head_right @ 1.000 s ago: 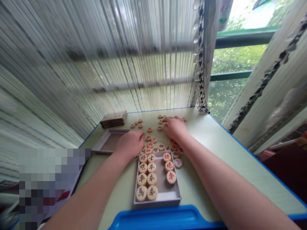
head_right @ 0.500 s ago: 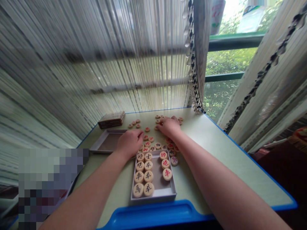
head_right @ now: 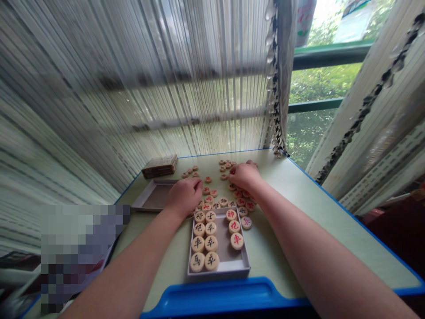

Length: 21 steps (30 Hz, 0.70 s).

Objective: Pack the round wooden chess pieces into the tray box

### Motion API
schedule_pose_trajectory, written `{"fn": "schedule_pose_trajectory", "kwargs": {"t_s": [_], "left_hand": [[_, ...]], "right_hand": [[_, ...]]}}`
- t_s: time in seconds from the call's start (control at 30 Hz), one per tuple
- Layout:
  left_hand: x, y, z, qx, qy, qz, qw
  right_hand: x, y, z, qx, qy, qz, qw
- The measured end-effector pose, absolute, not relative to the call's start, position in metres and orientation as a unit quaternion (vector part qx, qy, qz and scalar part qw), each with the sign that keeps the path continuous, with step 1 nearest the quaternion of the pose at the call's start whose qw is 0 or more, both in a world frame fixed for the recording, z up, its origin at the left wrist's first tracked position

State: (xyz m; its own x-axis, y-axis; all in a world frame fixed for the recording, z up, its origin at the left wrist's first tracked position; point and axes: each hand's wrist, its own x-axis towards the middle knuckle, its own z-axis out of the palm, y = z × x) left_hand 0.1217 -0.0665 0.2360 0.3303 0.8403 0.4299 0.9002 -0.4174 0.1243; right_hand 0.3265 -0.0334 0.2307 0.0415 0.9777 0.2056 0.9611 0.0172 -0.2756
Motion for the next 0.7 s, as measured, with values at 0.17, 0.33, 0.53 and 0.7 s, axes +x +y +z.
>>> {"fn": "schedule_pose_trajectory", "kwargs": {"t_s": [0.17,0.33,0.53,0.7], "left_hand": [[0.121,-0.066,0.234,-0.806,-0.536,-0.239,0.078],[0.122,-0.066,0.233,-0.829,-0.486,-0.262,0.091],[0.122,-0.068,0.236,-0.838,-0.422,-0.333,0.092],[0.119,-0.068,0.238,-0.848,-0.414,-0.304,0.131]], "right_hand": [[0.328,-0.033,0.228,-0.683,-0.675,0.096,0.262],[0.325,-0.04,0.235,-0.637,-0.634,0.215,0.381],[0.307,-0.057,0.245,-0.526,-0.671,0.298,0.429],[0.293,-0.07,0.248,-0.5,-0.687,0.3,0.433]]}}
